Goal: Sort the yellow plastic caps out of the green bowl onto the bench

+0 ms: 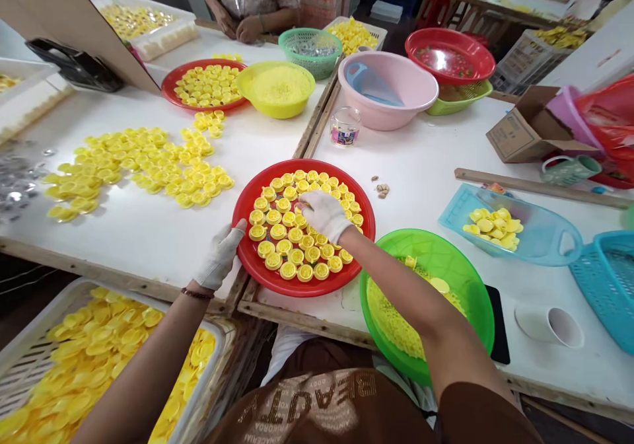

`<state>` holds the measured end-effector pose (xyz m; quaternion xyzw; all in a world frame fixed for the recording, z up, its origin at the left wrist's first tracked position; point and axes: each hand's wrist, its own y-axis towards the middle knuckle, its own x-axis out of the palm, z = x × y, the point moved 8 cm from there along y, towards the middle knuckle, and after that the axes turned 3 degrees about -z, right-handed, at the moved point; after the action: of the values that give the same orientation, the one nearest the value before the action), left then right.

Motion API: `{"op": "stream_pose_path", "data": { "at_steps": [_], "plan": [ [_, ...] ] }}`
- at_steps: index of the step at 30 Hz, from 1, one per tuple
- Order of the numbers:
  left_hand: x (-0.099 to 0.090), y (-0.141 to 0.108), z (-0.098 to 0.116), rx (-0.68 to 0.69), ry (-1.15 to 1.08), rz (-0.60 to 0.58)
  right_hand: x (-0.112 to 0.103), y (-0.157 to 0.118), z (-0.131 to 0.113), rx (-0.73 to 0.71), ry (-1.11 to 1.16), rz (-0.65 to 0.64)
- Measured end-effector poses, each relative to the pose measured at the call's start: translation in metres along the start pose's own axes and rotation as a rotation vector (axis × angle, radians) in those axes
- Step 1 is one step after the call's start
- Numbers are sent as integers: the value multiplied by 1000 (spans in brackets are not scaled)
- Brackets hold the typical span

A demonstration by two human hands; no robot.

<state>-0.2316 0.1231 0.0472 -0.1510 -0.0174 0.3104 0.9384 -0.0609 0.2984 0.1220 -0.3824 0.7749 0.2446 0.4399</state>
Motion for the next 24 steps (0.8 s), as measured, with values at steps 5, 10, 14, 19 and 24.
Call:
{"op": "stream_pose_path", "data": {
  "at_steps": [5,10,14,19,24],
  "plan": [
    [-9,16,7,2,221,64,-58,-65,38,52,215,141],
    [-24,37,14,1,366,149,-72,-134,73,201,325,168],
    [-26,44,19,11,241,180,-73,-177,87,296,344,237],
    [-36,44,28,64,118,233,-69,-212,107,401,364,305],
    [-70,55,74,100,139,375,-60,-216,97,365,357,257]
  ]
}}
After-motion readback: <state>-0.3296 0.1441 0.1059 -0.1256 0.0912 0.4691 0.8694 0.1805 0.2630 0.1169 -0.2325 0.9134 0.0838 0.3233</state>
